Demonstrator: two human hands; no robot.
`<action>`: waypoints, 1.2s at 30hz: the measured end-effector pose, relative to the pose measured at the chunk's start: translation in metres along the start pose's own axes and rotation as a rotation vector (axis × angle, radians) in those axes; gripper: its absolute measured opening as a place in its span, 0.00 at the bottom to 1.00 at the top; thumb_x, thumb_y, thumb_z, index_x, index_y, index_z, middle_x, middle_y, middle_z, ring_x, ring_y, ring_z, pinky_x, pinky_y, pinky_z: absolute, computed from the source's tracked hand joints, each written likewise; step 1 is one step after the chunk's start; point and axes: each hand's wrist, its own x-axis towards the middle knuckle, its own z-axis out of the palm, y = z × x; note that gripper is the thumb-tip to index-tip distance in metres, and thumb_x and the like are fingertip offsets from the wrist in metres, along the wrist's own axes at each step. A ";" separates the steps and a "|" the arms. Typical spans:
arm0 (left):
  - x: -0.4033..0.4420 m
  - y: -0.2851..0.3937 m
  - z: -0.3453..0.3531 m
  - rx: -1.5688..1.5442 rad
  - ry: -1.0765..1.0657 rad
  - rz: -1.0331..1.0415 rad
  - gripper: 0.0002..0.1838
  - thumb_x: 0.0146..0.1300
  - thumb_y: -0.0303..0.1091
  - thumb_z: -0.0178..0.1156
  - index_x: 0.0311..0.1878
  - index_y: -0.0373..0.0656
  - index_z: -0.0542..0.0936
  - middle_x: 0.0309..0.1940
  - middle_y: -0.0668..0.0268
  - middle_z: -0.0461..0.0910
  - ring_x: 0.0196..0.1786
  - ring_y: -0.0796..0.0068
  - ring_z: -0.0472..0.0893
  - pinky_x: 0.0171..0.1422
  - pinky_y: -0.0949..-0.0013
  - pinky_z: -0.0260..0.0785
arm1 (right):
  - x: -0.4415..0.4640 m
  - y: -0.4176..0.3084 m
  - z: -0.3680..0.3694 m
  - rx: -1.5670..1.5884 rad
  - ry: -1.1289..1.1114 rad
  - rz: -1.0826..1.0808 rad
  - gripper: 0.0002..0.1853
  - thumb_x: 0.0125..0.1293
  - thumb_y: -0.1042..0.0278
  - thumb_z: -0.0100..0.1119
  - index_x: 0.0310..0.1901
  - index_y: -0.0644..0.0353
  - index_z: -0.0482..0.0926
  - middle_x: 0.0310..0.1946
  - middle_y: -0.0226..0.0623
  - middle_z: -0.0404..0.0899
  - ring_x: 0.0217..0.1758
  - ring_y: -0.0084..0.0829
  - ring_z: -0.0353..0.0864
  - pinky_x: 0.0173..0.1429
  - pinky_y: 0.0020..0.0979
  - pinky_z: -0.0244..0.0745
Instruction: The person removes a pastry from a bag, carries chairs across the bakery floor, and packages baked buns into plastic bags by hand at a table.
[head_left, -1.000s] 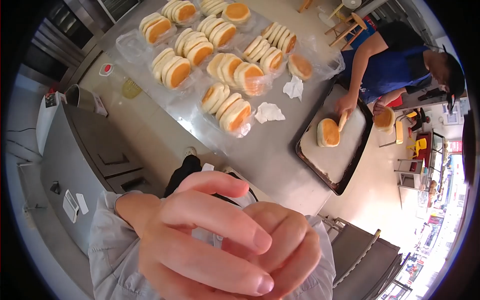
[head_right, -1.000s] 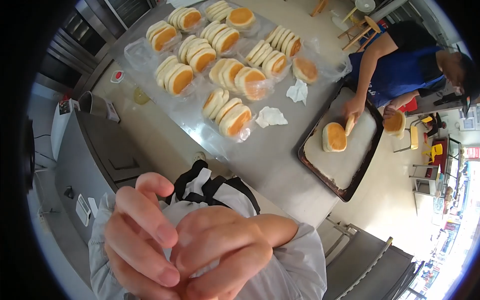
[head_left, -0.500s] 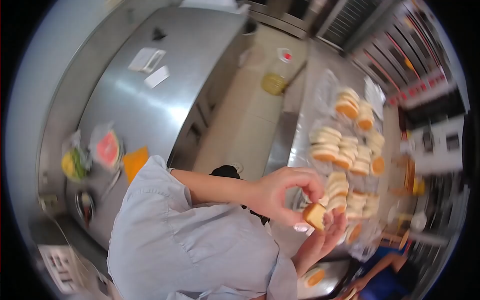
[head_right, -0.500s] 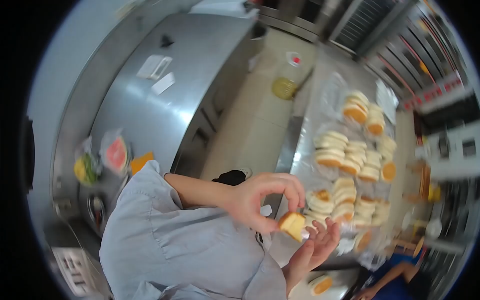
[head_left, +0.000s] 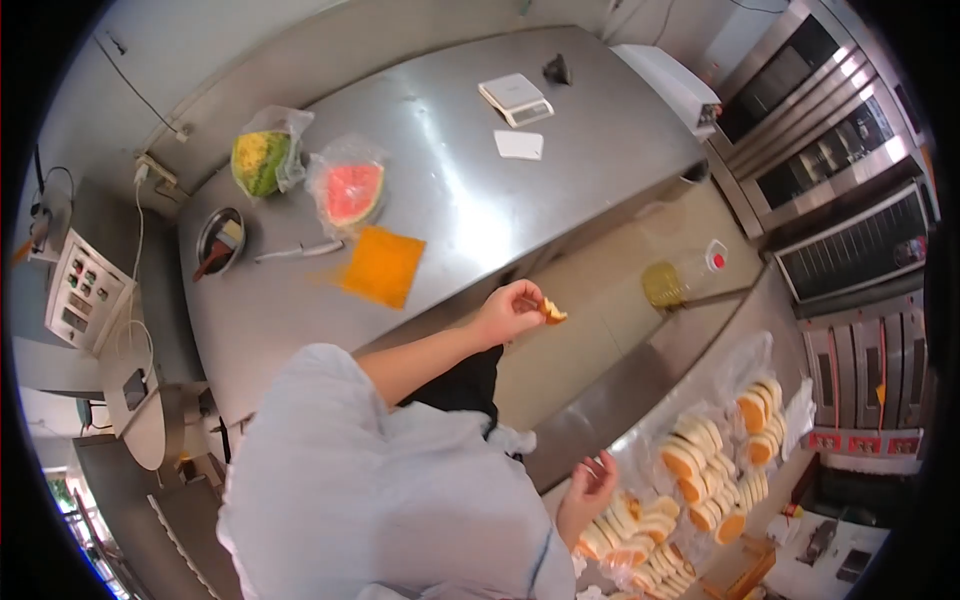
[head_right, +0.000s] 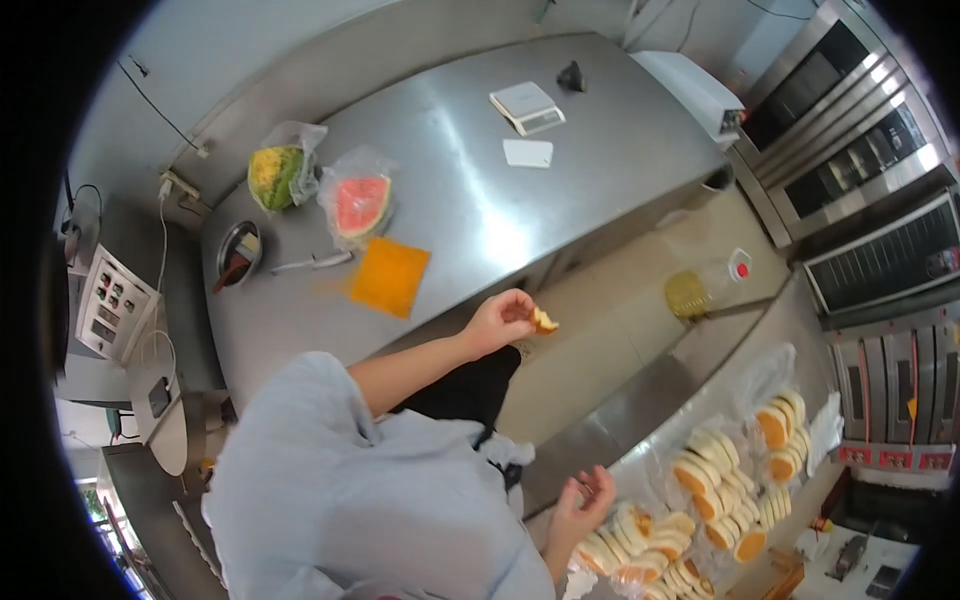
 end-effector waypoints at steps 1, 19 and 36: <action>0.026 -0.013 -0.023 0.058 0.090 0.043 0.11 0.56 0.23 0.62 0.41 0.41 0.73 0.39 0.67 0.78 0.42 0.80 0.79 0.49 0.74 0.72 | 0.009 -0.011 0.009 -0.019 0.034 -0.051 0.21 0.57 0.82 0.59 0.53 0.62 0.72 0.54 0.41 0.71 0.46 0.30 0.76 0.47 0.28 0.76; 0.343 -0.055 -0.196 0.947 0.622 0.192 0.19 0.53 0.35 0.67 0.46 0.39 0.75 0.41 0.60 0.79 0.46 0.62 0.78 0.52 0.64 0.70 | 0.141 -0.076 0.127 -0.763 -0.135 0.030 0.19 0.53 0.67 0.67 0.48 0.57 0.77 0.53 0.45 0.73 0.53 0.48 0.76 0.53 0.39 0.74; 0.208 -0.060 -0.011 0.064 -0.246 -0.349 0.21 0.70 0.43 0.51 0.60 0.42 0.71 0.55 0.64 0.75 0.58 0.69 0.74 0.63 0.65 0.63 | 0.114 -0.057 0.108 -0.385 0.345 -0.105 0.23 0.60 0.60 0.62 0.54 0.61 0.72 0.51 0.45 0.75 0.54 0.46 0.75 0.57 0.40 0.71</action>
